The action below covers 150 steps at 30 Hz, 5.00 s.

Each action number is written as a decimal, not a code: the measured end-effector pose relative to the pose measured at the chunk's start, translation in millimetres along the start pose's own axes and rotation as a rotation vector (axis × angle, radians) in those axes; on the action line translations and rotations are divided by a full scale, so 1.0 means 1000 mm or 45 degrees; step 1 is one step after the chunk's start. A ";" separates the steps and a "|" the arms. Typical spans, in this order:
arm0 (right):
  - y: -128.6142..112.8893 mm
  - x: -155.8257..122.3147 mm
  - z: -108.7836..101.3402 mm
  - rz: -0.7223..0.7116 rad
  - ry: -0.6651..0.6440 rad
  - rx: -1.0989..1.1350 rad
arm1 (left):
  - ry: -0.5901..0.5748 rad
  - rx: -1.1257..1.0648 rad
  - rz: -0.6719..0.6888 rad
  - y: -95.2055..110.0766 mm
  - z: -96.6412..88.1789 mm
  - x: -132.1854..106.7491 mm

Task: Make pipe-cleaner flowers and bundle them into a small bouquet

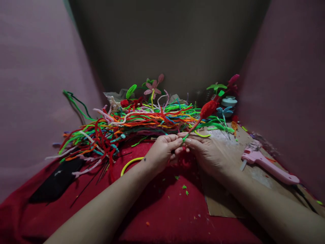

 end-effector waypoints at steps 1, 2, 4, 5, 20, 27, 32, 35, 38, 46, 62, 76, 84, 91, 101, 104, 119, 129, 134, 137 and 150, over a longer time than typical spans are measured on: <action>0.000 0.000 -0.001 -0.006 0.039 -0.019 | 0.137 0.215 0.077 0.002 -0.003 -0.001; 0.000 -0.001 -0.001 -0.011 0.073 -0.038 | 0.277 0.454 0.173 0.005 -0.006 -0.003; -0.001 -0.002 -0.001 -0.020 0.118 -0.062 | 0.493 0.927 0.402 0.011 -0.007 -0.008; -0.002 -0.003 0.001 -0.013 0.122 -0.078 | 0.544 1.139 0.502 0.012 -0.005 -0.010; 0.000 -0.004 0.005 -0.018 -0.031 -0.019 | 0.339 0.700 0.405 0.017 -0.001 -0.006; -0.002 -0.002 -0.001 -0.003 -0.069 -0.035 | 0.065 -0.039 0.055 0.005 0.003 -0.002; 0.004 -0.001 -0.001 0.171 -0.071 0.153 | -0.310 -0.304 -0.068 -0.005 0.003 0.000; 0.002 -0.001 0.003 0.165 -0.118 0.243 | -0.458 -0.412 -0.100 -0.008 0.003 -0.001; -0.001 -0.001 0.003 0.112 -0.113 0.212 | -0.486 -0.425 -0.104 -0.009 0.002 -0.001; 0.000 0.002 -0.009 0.004 0.062 0.068 | 0.113 0.558 0.217 0.004 -0.007 0.002; -0.003 -0.006 0.000 0.062 0.113 -0.047 | 0.477 1.136 0.638 0.019 -0.004 -0.012; -0.004 0.000 -0.002 -0.034 -0.013 0.014 | -0.189 -0.237 -0.070 -0.002 0.003 -0.001; -0.005 -0.002 0.002 0.083 -0.125 0.117 | -0.397 -0.377 -0.179 -0.005 0.004 -0.003; 0.003 0.001 -0.004 0.059 0.033 0.112 | 0.175 0.437 0.198 0.005 -0.004 0.000; -0.008 -0.007 0.001 -0.035 0.118 -0.073 | 0.455 1.232 0.687 0.004 -0.003 -0.011; -0.011 -0.007 0.003 -0.029 0.100 -0.092 | 0.475 1.104 0.615 0.008 -0.004 -0.009; -0.011 -0.002 -0.001 -0.081 -0.021 -0.200 | -0.065 -0.106 0.002 -0.004 0.001 0.001; -0.022 -0.004 0.003 -0.184 -0.048 -0.379 | -0.328 -0.413 -0.134 -0.010 0.003 0.001; -0.021 -0.005 0.007 -0.075 -0.092 -0.234 | -0.466 -0.474 -0.101 -0.007 0.006 0.000; -0.018 -0.005 0.006 -0.026 -0.109 -0.157 | -0.445 -0.381 -0.082 -0.007 0.007 0.001; -0.035 -0.010 0.013 -0.015 0.113 -0.627 | 0.379 0.971 0.508 0.007 -0.003 -0.005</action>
Point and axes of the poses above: each hand's wrist, its own x-axis towards the middle knuckle, its own z-axis out of the palm, y = z × x, the point moved 5 cm from there along x, towards the middle knuckle, and after that the axes turned 7 degrees about x, right-handed, at the moved point
